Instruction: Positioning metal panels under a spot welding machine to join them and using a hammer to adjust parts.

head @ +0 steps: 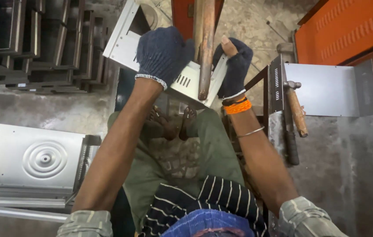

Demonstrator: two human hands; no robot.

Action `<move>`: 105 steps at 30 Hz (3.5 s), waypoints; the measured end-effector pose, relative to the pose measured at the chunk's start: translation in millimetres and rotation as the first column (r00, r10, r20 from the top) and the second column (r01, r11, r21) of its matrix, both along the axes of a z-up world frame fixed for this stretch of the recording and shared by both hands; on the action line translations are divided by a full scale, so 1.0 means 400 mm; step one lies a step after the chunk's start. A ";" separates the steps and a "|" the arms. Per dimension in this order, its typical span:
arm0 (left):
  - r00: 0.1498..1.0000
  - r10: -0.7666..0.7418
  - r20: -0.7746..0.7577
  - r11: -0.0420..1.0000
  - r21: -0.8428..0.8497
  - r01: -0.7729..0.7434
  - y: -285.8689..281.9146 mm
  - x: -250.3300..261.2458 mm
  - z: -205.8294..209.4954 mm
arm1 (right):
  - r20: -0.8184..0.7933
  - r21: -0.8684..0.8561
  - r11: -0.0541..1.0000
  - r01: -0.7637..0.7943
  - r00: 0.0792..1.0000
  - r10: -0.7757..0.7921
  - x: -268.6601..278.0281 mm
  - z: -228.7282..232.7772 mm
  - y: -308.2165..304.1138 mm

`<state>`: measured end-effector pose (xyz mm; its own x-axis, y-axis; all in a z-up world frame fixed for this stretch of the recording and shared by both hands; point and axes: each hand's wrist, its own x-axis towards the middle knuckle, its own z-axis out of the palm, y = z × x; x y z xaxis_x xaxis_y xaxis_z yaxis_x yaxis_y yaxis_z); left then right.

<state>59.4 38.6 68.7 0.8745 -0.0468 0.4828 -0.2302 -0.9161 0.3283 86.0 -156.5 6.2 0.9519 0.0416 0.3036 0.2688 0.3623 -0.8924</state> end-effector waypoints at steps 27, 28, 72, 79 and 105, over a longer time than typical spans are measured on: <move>0.994 -0.049 -0.095 0.997 0.054 0.054 0.016 -0.039 -0.014 | -0.021 -0.031 0.993 0.111 0.994 -0.112 -0.064 -0.034 0.017; 0.997 -0.080 -0.018 0.989 0.122 0.082 0.018 -0.033 -0.029 | 0.016 -0.018 0.990 0.143 0.990 -0.143 -0.061 -0.051 0.016; 0.646 -0.720 -0.255 0.608 -0.679 0.410 -0.502 -0.482 0.038 | 0.561 -0.828 -0.382 0.410 0.620 -0.549 -0.496 -0.222 -0.919; 0.660 -0.666 -0.348 0.645 -0.712 0.276 -0.467 -0.474 -0.027 | 0.603 -0.794 -0.477 0.378 0.594 -0.533 -0.442 -0.257 -0.912; 0.442 0.896 0.037 0.440 0.058 -0.896 0.351 -0.816 -0.630 | 0.034 -0.814 0.395 -0.426 0.645 0.764 -0.629 -0.148 0.147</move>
<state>-266.8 179.0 -183.4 0.4459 0.7345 0.5116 0.7307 -0.6288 0.2659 -165.5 -97.6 -53.1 0.4030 0.8984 0.1743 0.5856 -0.1069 -0.8035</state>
